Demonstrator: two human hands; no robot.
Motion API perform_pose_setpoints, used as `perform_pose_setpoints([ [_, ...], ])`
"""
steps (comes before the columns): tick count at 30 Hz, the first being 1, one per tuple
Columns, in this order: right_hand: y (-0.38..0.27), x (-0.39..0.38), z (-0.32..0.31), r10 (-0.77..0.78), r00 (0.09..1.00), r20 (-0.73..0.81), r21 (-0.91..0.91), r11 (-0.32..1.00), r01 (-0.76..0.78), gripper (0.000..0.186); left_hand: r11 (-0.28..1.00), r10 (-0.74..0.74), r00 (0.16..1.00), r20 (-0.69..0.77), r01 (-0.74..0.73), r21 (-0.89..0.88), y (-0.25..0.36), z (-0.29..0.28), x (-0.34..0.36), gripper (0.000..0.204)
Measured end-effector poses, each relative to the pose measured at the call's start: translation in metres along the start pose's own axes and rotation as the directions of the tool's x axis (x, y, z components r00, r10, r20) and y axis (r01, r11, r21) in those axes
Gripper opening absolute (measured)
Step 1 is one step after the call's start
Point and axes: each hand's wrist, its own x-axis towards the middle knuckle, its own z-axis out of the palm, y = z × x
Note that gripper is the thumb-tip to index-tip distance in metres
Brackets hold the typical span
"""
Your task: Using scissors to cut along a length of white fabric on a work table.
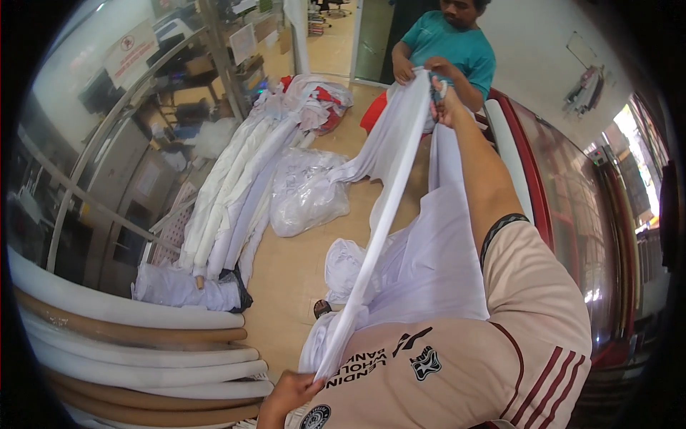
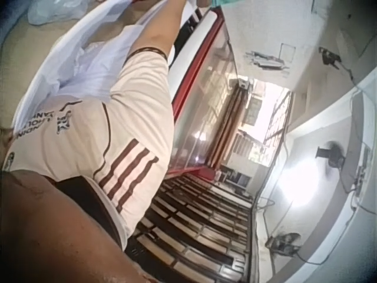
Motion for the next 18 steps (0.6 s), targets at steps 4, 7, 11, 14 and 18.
perform_pose_setpoints([
  [4,0.012,-0.005,-0.001,-0.152,0.988,-0.024,-0.039,0.988,0.151,0.071,0.949,-0.184,0.979,0.083,0.199,-0.245,-0.026,0.026,-0.069,0.035],
  [7,0.048,-0.025,-0.005,-0.133,0.986,0.102,-0.224,0.963,0.153,0.067,0.733,-0.338,0.881,0.331,0.467,-0.494,-0.030,0.036,-0.089,0.076],
  [11,0.106,-0.042,-0.003,-0.028,0.994,-0.106,-0.398,0.917,-0.017,0.065,0.770,-0.315,0.949,0.018,0.267,-0.580,-0.003,0.034,-0.097,0.050],
  [14,0.130,-0.040,-0.010,-0.253,0.928,-0.275,-0.692,0.721,-0.009,0.062,0.775,-0.324,0.943,-0.074,0.219,-0.593,0.018,0.029,-0.090,0.031],
  [18,0.145,-0.017,-0.014,-0.232,0.947,-0.222,-0.596,0.801,0.056,0.046,0.730,-0.389,0.921,-0.023,0.293,-0.618,0.023,0.029,-0.074,0.022],
])
